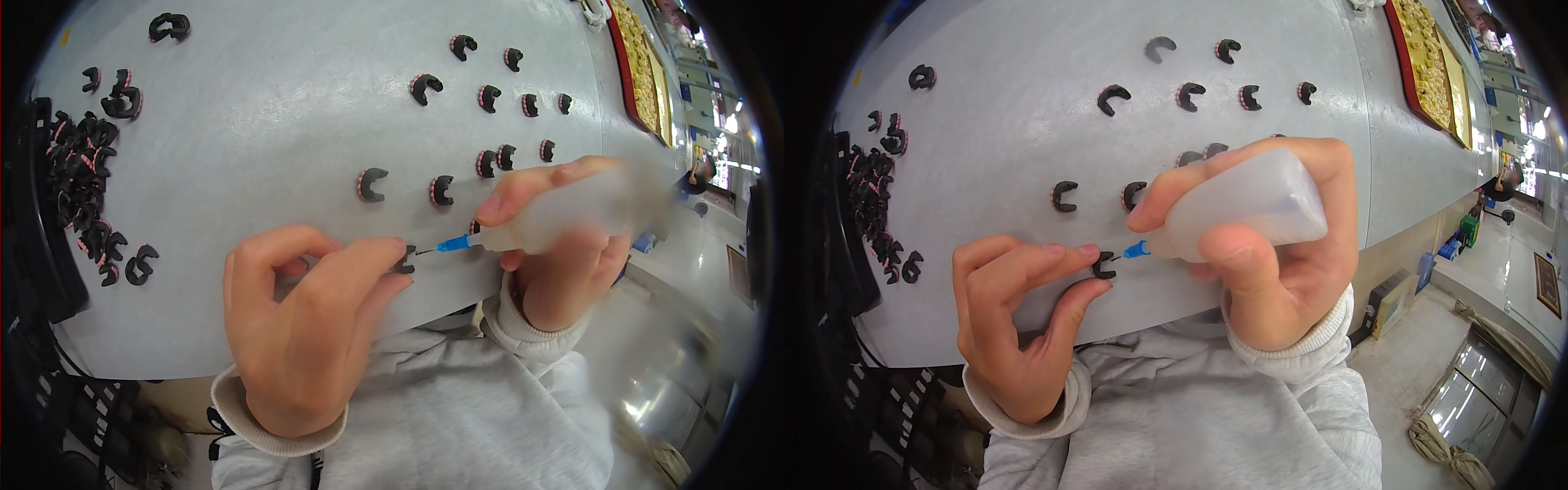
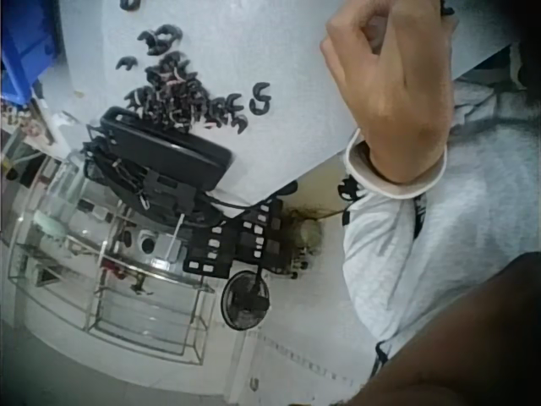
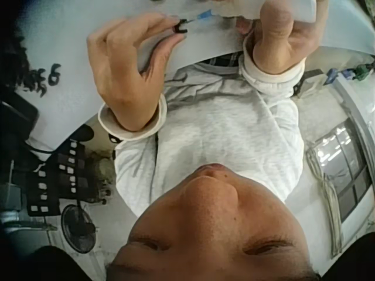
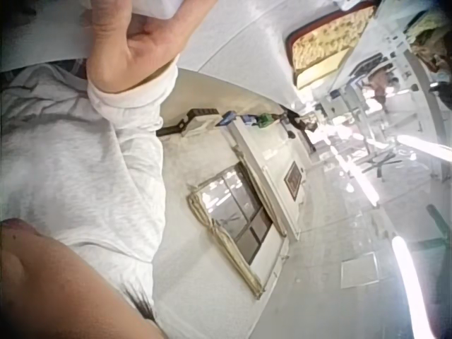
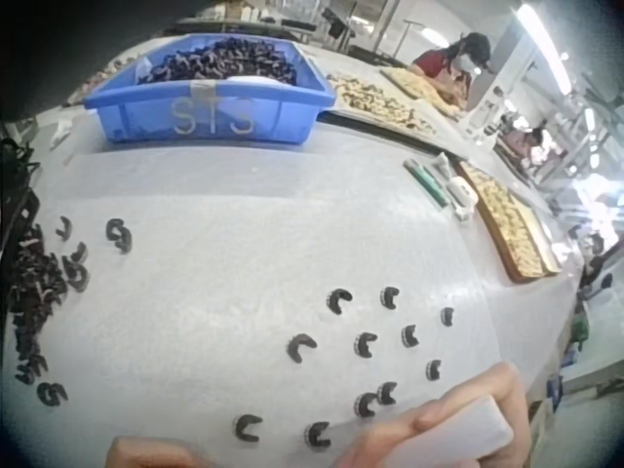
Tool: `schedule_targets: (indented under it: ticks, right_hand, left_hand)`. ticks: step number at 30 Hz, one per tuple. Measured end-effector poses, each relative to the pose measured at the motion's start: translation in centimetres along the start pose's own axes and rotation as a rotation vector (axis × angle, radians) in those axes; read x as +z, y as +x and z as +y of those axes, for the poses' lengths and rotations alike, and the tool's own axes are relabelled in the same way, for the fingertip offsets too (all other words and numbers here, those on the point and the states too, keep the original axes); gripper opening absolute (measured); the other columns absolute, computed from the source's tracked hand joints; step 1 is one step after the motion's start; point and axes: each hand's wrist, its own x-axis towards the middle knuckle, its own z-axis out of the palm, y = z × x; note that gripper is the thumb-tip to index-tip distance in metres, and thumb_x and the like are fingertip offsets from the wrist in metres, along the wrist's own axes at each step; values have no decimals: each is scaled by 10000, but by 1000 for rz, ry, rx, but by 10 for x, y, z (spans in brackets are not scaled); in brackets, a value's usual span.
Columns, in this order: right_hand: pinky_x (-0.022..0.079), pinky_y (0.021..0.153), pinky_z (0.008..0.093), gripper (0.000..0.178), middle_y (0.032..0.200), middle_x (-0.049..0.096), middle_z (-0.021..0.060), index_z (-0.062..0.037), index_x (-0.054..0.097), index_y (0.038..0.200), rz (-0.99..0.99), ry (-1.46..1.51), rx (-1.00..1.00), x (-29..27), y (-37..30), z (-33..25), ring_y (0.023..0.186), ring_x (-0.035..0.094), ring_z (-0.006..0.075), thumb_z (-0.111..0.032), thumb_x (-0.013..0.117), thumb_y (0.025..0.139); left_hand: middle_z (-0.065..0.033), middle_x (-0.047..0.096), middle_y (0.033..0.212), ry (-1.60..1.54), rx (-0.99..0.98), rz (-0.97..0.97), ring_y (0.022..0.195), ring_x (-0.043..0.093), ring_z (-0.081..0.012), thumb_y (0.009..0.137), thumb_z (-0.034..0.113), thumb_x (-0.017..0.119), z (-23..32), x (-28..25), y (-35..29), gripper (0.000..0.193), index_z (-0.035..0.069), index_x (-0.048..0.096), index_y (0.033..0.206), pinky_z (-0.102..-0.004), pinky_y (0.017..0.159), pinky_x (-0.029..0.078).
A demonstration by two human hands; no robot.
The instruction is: Assembling small plastic components by applying glue from a bottle.
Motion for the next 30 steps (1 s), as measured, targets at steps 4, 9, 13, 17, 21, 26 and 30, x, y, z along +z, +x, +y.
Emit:
schedule_targets:
  ticks: [4,9,13,17,21,26,30]
  right_hand:
    - [404,533,223,552,862,657,195,-12,462,1180,68,-1,-56,-8,0,4,632,564,148,-509,490,941]
    - [397,571,236,488,947,658,228,-24,479,1212,111,60,-172,-4,3,13,665,545,147,-446,469,968]
    - [352,503,219,401,984,659,256,-36,491,1167,72,92,-118,11,8,1,552,462,99,-392,445,987]
    - [328,477,213,369,985,658,265,-42,490,1138,82,40,-160,17,11,4,508,396,73,-377,435,993]
    - [338,485,213,359,985,658,264,-41,483,1133,50,19,-150,16,12,3,515,394,73,-369,433,996]
    - [343,487,213,363,982,660,259,-38,482,1129,46,33,-136,19,12,4,517,389,69,-372,441,994]
    - [340,488,211,371,979,659,259,-38,484,1133,31,-6,-129,16,12,2,522,395,70,-379,442,993]
  left_hand:
    - [-56,712,872,-40,25,27,848,503,-224,640,-56,783,0,3,1,481,26,541,1048,-299,741,435]
    - [-91,684,868,-176,-11,129,847,532,-210,657,-65,781,1,0,-2,458,28,516,1020,-298,744,434]
    - [-106,619,829,-348,28,373,789,543,-187,723,-98,728,-8,-4,-3,369,30,489,974,-283,726,425]
    - [-94,645,784,-446,-98,489,732,571,-195,626,-154,749,-7,-1,-4,424,38,518,925,-291,714,419]
    - [-95,645,798,-410,-68,437,723,569,-201,632,-139,753,-10,-2,-3,413,31,528,934,-294,714,412]
    - [-87,644,808,-407,-76,412,745,564,-205,647,-131,745,-10,-1,-4,386,27,540,934,-300,722,414]
    - [-76,643,817,-391,-59,416,759,563,-209,654,-125,741,-10,-1,-3,367,28,555,929,-301,728,420]
